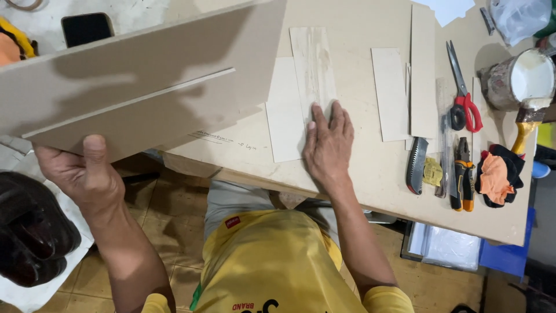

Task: The person arranges several white cardboard pieces on a workbench, aligns them, and then uses a utility knife to cut a long strip from one of the pieces. The cut strip is separated and placed aside.

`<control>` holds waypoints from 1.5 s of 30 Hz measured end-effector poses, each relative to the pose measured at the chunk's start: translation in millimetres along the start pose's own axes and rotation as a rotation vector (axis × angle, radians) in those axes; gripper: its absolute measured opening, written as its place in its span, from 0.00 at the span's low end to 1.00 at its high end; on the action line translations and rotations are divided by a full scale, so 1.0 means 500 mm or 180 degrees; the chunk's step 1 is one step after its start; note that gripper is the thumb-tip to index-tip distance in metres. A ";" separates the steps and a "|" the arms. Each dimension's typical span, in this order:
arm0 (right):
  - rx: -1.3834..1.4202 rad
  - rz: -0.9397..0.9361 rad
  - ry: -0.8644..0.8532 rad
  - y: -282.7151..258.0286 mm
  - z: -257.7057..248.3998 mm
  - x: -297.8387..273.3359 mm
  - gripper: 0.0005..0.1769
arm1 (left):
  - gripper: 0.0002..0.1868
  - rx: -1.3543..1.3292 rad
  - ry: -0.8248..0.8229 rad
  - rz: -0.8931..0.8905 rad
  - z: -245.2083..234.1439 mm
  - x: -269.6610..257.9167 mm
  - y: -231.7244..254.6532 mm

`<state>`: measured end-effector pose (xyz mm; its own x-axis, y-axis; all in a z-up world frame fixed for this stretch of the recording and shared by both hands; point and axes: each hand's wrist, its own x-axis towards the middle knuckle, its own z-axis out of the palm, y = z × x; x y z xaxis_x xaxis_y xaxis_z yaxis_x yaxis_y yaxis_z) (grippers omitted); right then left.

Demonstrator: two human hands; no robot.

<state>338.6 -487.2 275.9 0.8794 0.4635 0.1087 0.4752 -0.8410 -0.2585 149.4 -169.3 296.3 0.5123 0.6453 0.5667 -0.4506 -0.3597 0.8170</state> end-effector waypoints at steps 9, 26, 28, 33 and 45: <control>0.0712 -0.0566 0.0125 0.019 -0.066 -0.073 0.27 | 0.29 0.0156 -0.0066 -0.0014 0.004 0.002 0.009; -0.0152 -0.0302 0.0717 0.075 -0.021 -0.145 0.29 | 0.32 -0.0252 -0.0136 -0.0172 0.046 -0.009 -0.019; -0.0238 0.0034 0.0642 0.071 -0.023 -0.151 0.30 | 0.29 -0.0306 -0.0221 -0.0329 0.060 -0.007 -0.019; -0.0423 0.0121 0.0791 0.063 -0.021 -0.156 0.29 | 0.29 -0.0110 -0.0414 -0.0235 0.086 0.000 0.000; 0.0385 -0.0168 0.1003 0.032 -0.079 -0.122 0.32 | 0.22 -0.0602 -0.0348 -0.0329 0.094 0.008 -0.009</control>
<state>294.0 -540.0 303.3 0.8282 0.3808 0.4112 0.5302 -0.7702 -0.3545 187.6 -196.7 300.0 0.6343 0.5917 0.4976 -0.5154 -0.1562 0.8426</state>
